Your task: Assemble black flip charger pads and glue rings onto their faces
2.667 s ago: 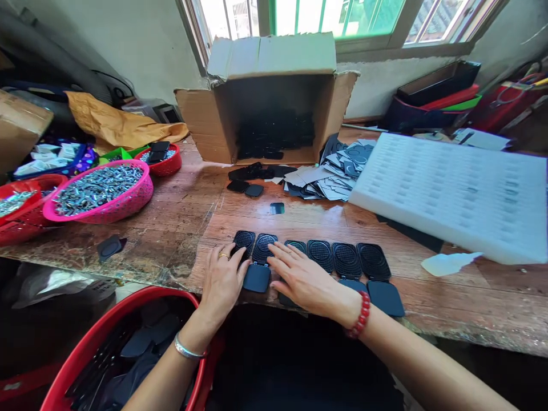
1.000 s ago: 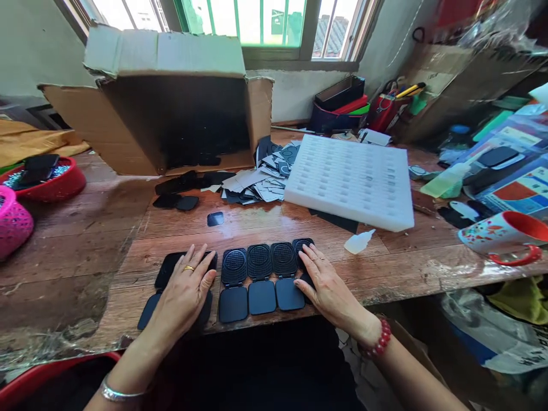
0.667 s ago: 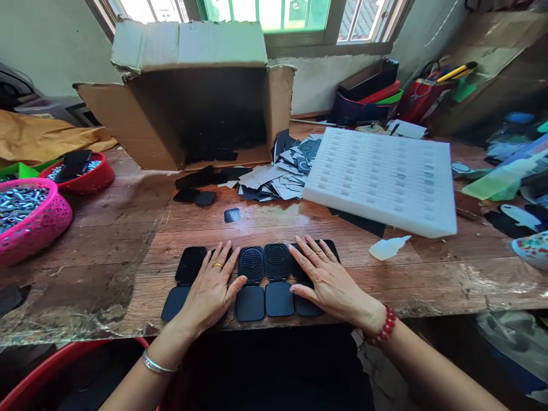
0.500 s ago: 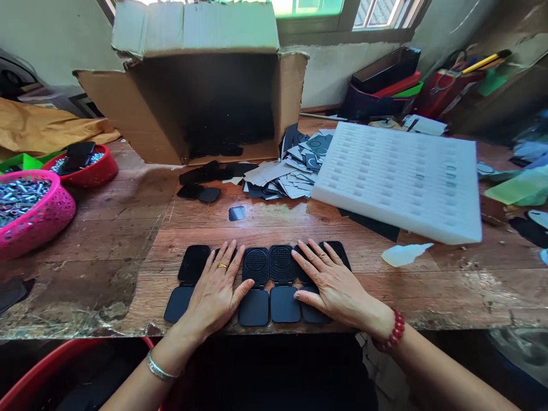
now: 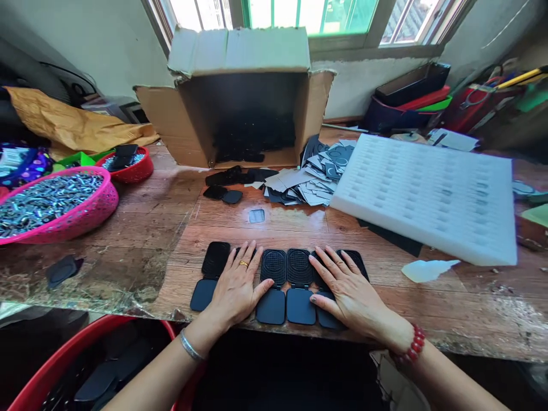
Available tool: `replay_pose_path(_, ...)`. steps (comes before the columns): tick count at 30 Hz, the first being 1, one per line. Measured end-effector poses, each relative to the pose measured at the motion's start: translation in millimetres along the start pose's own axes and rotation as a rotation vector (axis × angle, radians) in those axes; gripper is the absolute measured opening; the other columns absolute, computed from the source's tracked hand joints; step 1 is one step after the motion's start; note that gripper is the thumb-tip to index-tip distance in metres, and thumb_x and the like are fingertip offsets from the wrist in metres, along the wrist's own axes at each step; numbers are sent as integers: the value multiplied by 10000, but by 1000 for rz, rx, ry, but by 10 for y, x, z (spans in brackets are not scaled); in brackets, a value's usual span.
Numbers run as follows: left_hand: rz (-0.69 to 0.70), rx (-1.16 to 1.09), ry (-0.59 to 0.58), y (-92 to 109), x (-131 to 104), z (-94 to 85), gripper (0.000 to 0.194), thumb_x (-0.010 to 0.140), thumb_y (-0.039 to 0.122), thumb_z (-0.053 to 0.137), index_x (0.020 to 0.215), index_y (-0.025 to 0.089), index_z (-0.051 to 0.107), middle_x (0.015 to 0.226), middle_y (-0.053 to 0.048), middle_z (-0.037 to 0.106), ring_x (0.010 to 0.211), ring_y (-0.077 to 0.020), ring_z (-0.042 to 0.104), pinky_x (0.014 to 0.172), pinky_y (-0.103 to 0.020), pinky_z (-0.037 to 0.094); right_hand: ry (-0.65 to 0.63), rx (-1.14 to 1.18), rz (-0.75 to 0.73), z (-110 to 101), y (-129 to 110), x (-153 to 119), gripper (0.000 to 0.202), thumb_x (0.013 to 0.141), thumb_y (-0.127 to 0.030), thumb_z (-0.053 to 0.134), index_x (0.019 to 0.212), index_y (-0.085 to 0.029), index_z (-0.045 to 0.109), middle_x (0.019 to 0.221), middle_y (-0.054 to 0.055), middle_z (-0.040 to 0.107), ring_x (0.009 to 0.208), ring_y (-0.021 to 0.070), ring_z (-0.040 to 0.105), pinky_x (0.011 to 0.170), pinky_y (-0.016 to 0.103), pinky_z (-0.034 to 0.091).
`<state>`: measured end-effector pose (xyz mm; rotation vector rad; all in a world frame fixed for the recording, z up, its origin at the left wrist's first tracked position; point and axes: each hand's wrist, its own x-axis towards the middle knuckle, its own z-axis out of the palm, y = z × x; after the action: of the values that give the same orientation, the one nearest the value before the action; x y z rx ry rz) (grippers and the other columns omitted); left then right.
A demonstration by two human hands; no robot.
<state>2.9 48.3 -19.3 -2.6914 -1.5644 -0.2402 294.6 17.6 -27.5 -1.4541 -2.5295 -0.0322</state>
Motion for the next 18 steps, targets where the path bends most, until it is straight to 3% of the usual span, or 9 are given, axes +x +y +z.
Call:
replay_pose_path(5,-16,-49,40,-100,-32,-65,652,1014,524,296,1535,133,310,1606,-167,288,1508,-294,200,1198,-543,244,12,32,-16,-29,26,-6,779,963,-610,434,1587,-214,189,1613,108,287,1503,282,212,1189,539,272)
replay_pose_path(10,-164,-64,145,-533,-159,-181,587,1033,415,227,1529,116,316,1577,-172,354,1503,-282,219,1190,-541,253,96,70,33,-137,51,-82,726,1010,-478,409,1602,-232,68,1625,108,251,1505,261,204,1198,518,276)
replay_pose_path(14,-157,-34,53,-821,-309,-140,551,1019,404,254,1450,140,472,1528,-158,442,1482,-293,280,1168,-536,305,103,47,28,-135,86,-172,778,985,-501,462,1601,-220,79,1613,124,279,1501,270,216,1198,531,268)
replay_pose_path(18,-107,-6,30,-820,-377,-30,559,1006,409,278,1454,131,464,1537,-168,423,1454,-282,348,1153,-517,340,33,21,23,-89,91,-203,890,904,-632,535,1588,-184,182,1598,147,305,1497,301,223,1193,558,261)
